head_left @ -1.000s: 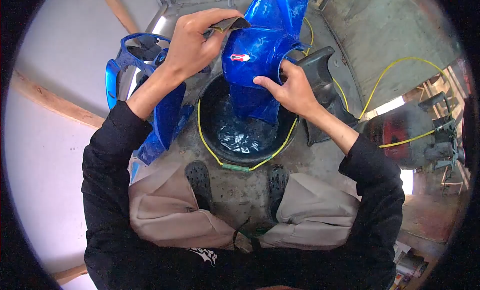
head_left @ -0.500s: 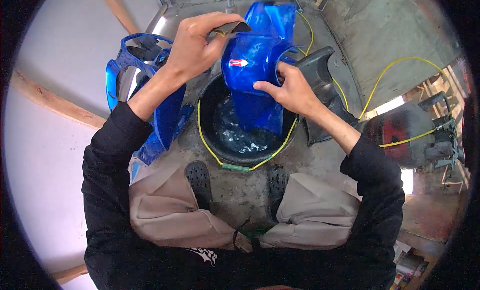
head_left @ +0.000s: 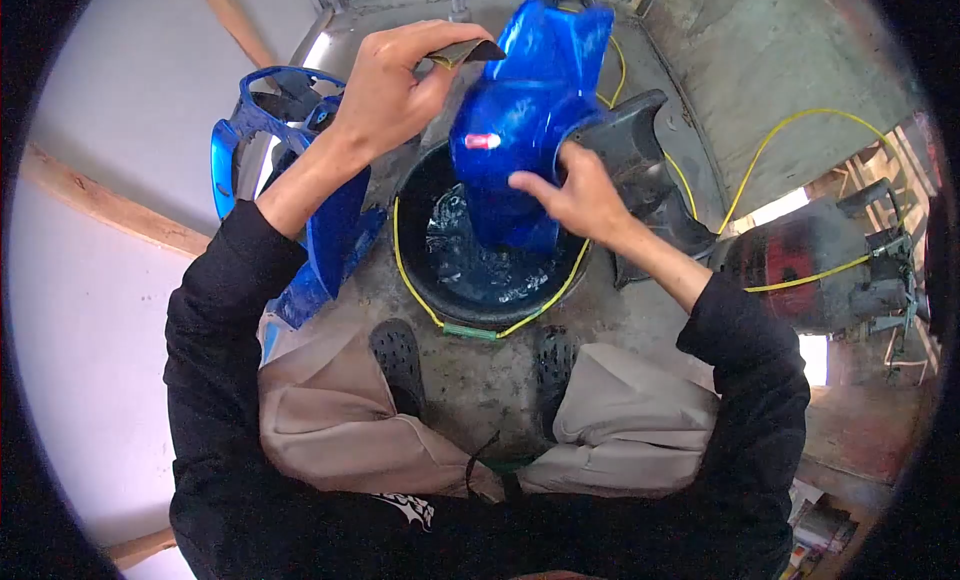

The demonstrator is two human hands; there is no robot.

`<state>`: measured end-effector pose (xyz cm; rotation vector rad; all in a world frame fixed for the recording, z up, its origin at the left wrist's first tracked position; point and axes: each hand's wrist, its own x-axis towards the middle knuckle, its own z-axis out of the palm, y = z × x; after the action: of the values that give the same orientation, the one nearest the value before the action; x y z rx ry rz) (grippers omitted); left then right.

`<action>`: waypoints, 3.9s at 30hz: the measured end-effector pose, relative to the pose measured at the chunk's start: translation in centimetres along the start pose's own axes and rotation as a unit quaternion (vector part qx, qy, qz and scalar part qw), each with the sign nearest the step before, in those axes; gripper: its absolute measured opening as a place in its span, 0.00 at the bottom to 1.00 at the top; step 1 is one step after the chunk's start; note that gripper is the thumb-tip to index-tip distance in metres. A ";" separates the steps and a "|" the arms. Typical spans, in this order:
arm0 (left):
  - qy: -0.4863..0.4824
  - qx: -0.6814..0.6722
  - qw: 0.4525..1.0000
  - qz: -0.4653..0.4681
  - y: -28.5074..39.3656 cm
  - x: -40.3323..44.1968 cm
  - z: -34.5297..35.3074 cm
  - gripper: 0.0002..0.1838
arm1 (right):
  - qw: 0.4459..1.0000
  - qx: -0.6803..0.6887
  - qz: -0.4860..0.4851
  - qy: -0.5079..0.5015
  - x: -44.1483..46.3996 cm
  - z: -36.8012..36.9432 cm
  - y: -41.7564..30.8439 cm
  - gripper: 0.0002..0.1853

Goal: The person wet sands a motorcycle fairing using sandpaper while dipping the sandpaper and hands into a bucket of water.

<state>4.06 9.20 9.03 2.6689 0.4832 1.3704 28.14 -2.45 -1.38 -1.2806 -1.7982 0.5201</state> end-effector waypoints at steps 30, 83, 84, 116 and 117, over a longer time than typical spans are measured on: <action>0.023 -0.009 1.000 -0.002 -0.5 -0.3 -0.7 0.19 | 0.995 -0.065 -0.025 -0.077 3.9 -1.2 -1.3 0.26; -0.217 0.087 0.972 -0.014 5.0 -13.7 4.1 0.37 | 0.990 0.037 0.067 -0.118 2.4 -0.9 1.5 0.21; -0.226 0.084 0.970 0.010 5.1 -13.6 4.0 0.36 | 0.990 0.034 0.068 -0.118 2.4 -0.9 1.6 0.21; -0.188 0.036 0.981 -0.020 2.7 -11.6 3.6 0.27 | 0.992 0.050 0.041 -0.108 3.0 -2.1 2.4 0.22; -0.178 -0.001 0.984 0.011 4.2 -11.1 3.2 0.25 | 0.989 0.037 0.057 -0.128 2.9 -2.4 2.3 0.22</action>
<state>1.60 1.79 -0.45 2.8352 0.4101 0.8625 31.09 0.80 -0.55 -1.3184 -1.9018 0.8399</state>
